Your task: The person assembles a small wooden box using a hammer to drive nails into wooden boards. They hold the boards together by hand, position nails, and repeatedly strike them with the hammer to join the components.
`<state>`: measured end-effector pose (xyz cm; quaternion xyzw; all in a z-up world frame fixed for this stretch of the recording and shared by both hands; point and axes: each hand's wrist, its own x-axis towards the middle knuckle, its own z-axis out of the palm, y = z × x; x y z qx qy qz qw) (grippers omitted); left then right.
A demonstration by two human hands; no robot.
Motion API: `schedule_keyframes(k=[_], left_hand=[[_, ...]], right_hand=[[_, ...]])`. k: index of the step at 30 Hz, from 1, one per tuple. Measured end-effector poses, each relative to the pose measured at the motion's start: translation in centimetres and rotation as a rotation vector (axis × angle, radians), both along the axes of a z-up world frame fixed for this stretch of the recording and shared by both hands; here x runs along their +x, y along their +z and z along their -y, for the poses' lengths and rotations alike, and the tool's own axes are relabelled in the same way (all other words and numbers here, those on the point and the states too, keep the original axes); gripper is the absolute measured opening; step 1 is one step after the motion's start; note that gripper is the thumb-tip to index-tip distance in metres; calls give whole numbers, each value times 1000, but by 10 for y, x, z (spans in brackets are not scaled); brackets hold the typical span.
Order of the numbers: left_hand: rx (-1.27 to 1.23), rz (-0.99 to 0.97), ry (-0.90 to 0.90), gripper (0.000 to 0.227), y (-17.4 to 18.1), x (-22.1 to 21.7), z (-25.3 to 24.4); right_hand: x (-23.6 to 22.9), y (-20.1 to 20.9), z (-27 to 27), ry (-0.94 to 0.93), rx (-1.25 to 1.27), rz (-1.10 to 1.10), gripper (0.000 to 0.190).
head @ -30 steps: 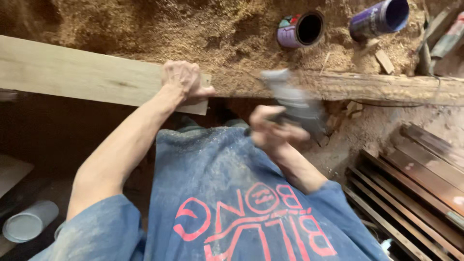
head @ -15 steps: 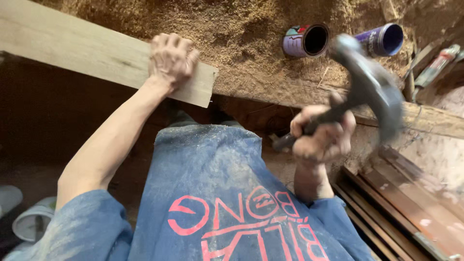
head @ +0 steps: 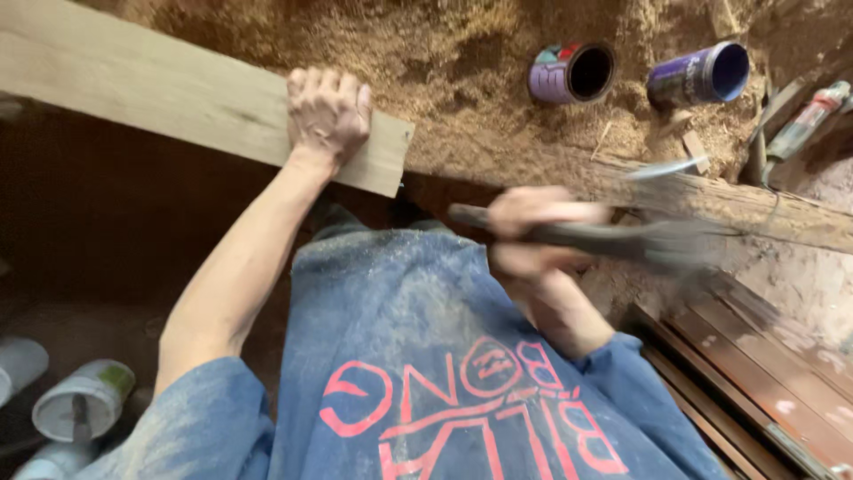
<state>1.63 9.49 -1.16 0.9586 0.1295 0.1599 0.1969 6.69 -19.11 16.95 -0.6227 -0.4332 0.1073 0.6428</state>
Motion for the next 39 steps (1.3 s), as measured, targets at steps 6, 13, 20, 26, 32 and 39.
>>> schedule_keyframes(k=[6, 13, 20, 26, 32, 39], left_hand=[[116, -57, -25, 44, -9, 16, -7], [45, -64, -28, 40, 11, 3, -6], [46, -56, -30, 36, 11, 3, -7], [56, -94, -29, 37, 15, 3, -7], [87, -134, -13, 40, 14, 3, -8], [93, -96, -27, 35, 18, -2, -10]], right_hand=[[-15, -70, -2, -192, -752, 280, 26], [-11, -72, -11, -89, -339, -29, 32], [-26, -53, 10, -313, -500, -337, 43], [-24, -112, -15, -189, -678, -123, 50], [-13, -56, 6, -324, -437, -167, 40], [-1, -115, -12, -20, -908, -42, 46]])
